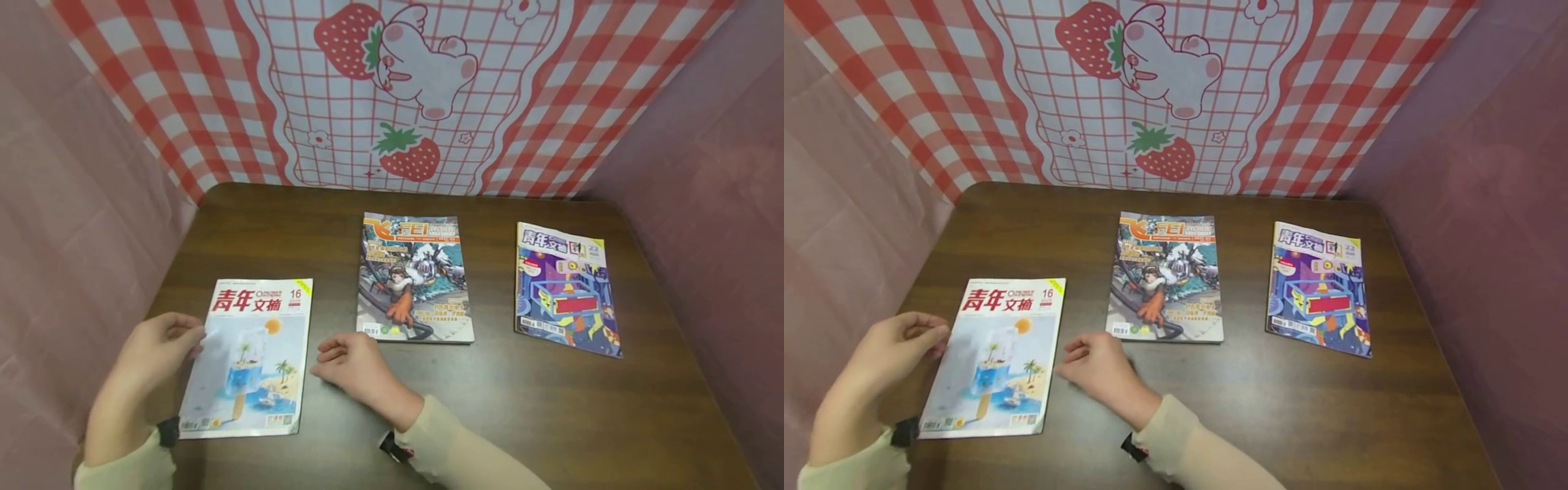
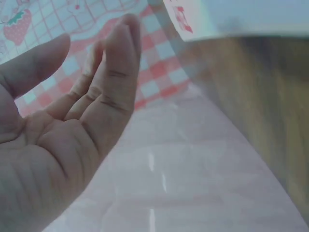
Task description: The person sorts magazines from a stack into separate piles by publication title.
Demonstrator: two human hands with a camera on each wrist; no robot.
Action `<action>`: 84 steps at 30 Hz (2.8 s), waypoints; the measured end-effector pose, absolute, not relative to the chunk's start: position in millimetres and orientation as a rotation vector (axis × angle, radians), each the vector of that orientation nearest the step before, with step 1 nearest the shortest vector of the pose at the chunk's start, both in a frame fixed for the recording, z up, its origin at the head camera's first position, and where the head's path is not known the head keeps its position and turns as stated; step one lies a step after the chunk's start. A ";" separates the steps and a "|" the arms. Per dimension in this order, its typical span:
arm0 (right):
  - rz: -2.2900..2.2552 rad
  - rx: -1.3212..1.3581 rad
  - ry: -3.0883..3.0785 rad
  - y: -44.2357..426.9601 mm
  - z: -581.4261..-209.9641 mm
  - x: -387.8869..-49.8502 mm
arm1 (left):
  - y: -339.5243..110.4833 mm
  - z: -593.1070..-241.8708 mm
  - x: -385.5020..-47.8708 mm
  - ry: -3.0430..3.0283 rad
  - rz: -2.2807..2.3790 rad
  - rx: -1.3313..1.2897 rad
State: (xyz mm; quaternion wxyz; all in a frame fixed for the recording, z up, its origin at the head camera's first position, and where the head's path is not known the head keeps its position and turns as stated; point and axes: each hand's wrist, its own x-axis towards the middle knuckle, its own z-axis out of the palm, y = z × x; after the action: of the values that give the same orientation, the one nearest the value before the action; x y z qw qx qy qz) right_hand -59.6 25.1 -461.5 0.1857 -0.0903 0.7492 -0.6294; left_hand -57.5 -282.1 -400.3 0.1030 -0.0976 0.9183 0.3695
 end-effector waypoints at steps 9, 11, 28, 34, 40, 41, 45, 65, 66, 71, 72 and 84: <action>-1.802 -0.292 2.215 44.5 -452.2 -67.2 | -244.5 -392.6 -71.5 2.698 1.346 -0.208; -1.835 -0.299 2.229 48.8 -450.2 -68.6 | -236.4 -392.3 -73.2 2.718 1.368 -0.174; -1.912 -0.155 2.381 99.7 -438.5 -84.4 | -160.2 -391.5 -105.6 2.698 1.375 0.023; -1.939 -0.028 2.401 118.9 -437.1 -89.2 | -137.7 -394.6 -116.0 2.707 1.384 0.063; -1.953 0.065 2.468 141.8 -439.2 -95.4 | -118.2 -396.4 -124.8 2.706 1.391 0.081; -1.960 0.071 2.487 145.9 -439.5 -96.2 | -115.2 -396.8 -126.3 2.705 1.391 0.078; -1.973 0.110 2.533 161.6 -439.3 -97.8 | -104.2 -399.2 -132.4 2.717 1.364 0.068; -1.606 0.362 2.654 222.2 -439.0 -112.3 | -80.8 -416.7 -159.0 2.703 1.110 0.001; -1.580 0.367 2.658 223.9 -439.4 -113.2 | -80.6 -417.5 -160.1 2.701 1.098 -0.001; -1.440 0.385 2.694 227.7 -442.3 -116.7 | -77.9 -420.3 -166.4 2.686 1.033 0.025; -1.408 0.393 2.698 228.4 -443.4 -117.4 | -77.1 -421.1 -167.8 2.678 1.027 0.022; -1.240 0.372 2.697 228.0 -453.4 -124.3 | -72.4 -426.2 -175.7 2.611 1.004 -0.022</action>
State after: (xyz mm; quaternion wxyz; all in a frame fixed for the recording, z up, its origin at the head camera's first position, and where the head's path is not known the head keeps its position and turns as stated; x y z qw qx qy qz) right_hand -124.3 228.0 -453.4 0.0750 0.1240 0.8990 -0.4132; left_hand -175.7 -72.4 -426.2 0.1712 -0.0078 0.9196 0.3534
